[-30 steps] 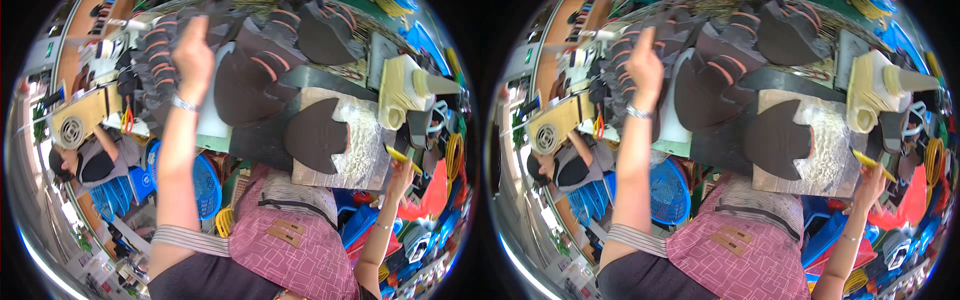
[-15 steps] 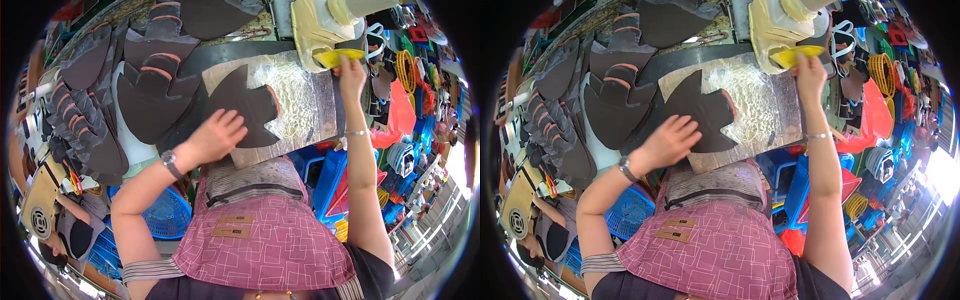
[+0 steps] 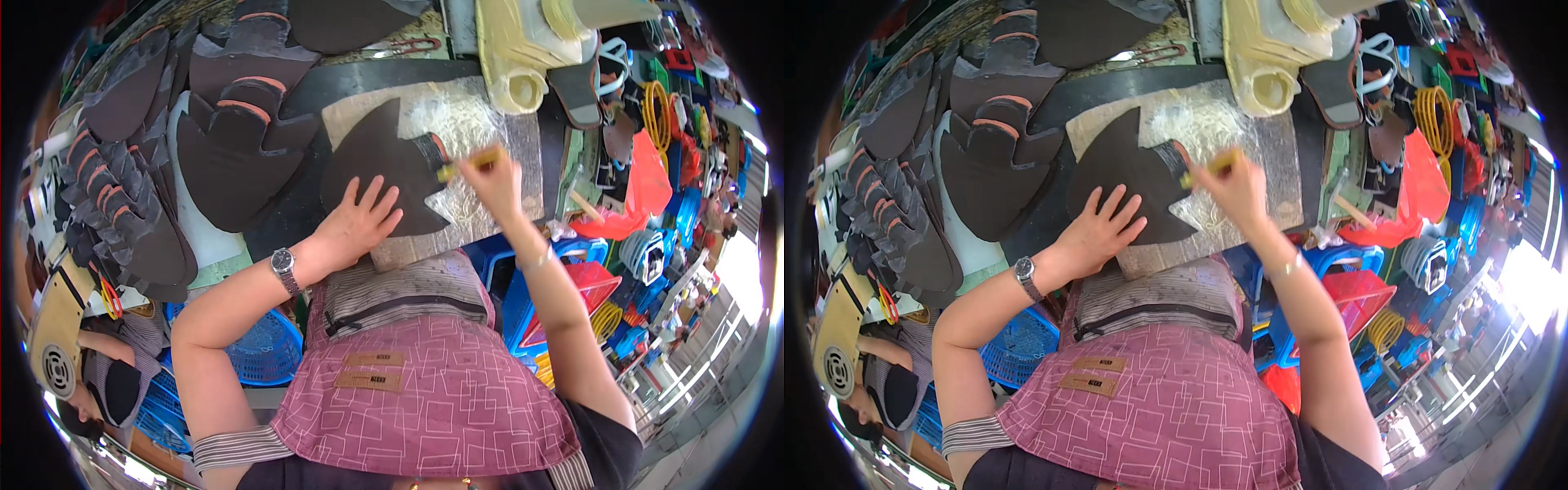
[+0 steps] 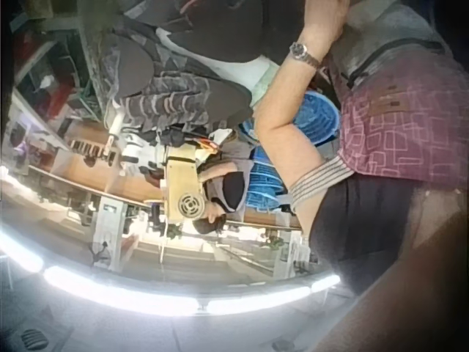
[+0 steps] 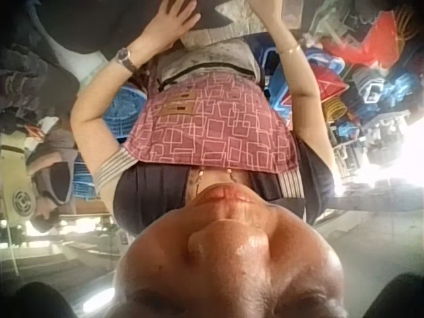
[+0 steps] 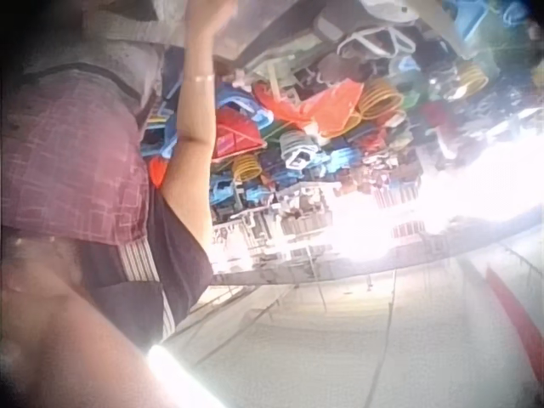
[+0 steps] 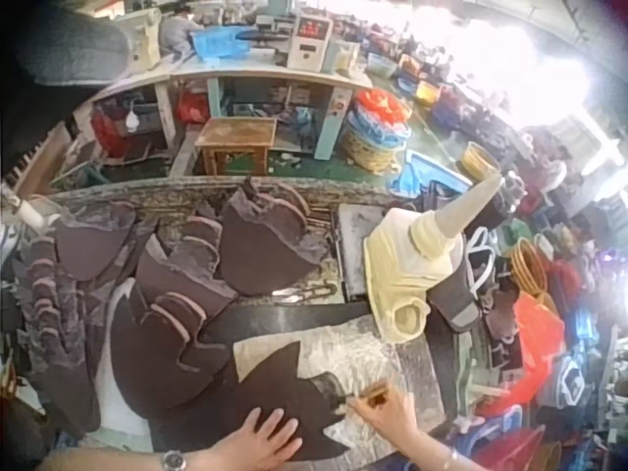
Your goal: The person applies adhesive to various shoe upper components using a handheld brush, then positions them on a work surface.
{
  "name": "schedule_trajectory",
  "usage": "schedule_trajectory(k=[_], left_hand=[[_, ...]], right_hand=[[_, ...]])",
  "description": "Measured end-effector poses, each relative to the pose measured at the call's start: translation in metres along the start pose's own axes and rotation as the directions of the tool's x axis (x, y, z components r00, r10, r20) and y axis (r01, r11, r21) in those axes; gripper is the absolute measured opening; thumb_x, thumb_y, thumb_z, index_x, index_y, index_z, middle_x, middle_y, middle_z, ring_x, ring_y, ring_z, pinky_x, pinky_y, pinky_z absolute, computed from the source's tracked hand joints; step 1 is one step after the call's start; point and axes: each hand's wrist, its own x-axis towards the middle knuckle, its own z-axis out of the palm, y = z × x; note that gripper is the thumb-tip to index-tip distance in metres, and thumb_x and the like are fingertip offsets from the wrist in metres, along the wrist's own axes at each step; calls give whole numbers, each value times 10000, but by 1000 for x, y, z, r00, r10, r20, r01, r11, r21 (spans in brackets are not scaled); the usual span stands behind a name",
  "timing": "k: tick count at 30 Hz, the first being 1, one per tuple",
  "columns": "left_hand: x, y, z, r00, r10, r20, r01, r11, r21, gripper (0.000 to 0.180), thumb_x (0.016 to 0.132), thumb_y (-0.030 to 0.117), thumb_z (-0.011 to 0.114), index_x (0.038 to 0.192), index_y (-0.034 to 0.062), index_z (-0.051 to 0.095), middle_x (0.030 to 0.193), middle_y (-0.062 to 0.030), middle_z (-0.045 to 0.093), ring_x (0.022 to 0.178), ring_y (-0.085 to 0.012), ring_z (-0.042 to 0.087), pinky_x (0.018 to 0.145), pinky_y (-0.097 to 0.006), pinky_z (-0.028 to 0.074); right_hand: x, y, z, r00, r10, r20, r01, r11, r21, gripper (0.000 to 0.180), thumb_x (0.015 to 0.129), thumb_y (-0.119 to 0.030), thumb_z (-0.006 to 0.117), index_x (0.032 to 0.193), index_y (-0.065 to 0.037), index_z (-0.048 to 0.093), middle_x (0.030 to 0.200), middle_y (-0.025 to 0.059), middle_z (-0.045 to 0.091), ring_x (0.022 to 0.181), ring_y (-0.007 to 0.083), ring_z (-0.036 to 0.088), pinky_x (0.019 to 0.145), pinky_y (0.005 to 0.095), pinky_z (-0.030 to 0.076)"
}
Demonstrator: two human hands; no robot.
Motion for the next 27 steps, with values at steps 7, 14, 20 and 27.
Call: schedule_trajectory(k=[7,14,20,27], left_hand=[[-3,0,7,997,-7,-77,8,1000,15,592,688,192,677,1247,93,510,1358,-168,383,1252,-395,344,996,-542,324],[-5,7,1,910,35,-412,-60,997,-49,370,770,130,535,1117,12,586,1170,-164,561,1137,-340,499,992,-501,355],[-2,6,-24,880,111,-462,-67,992,111,281,749,133,533,957,-15,651,1064,-165,620,1130,-304,526,1002,-504,354],[-3,-1,-7,917,84,-391,-16,985,174,271,745,138,538,930,-24,651,1062,-170,621,1125,-314,527,1005,-511,349]], right_hand=[[10,-12,-51,954,38,-299,56,952,299,155,826,-127,657,861,13,600,700,45,612,608,87,550,561,231,453],[83,30,-89,912,-132,-390,205,967,153,185,887,-155,587,893,27,614,718,61,639,592,100,595,558,214,477],[42,37,-75,991,131,-6,-88,698,711,194,913,-175,555,960,11,579,765,59,628,571,106,574,534,231,487],[-11,-4,-17,772,-636,20,633,770,77,285,655,-136,783,812,-45,563,756,68,612,678,199,616,596,294,501]])
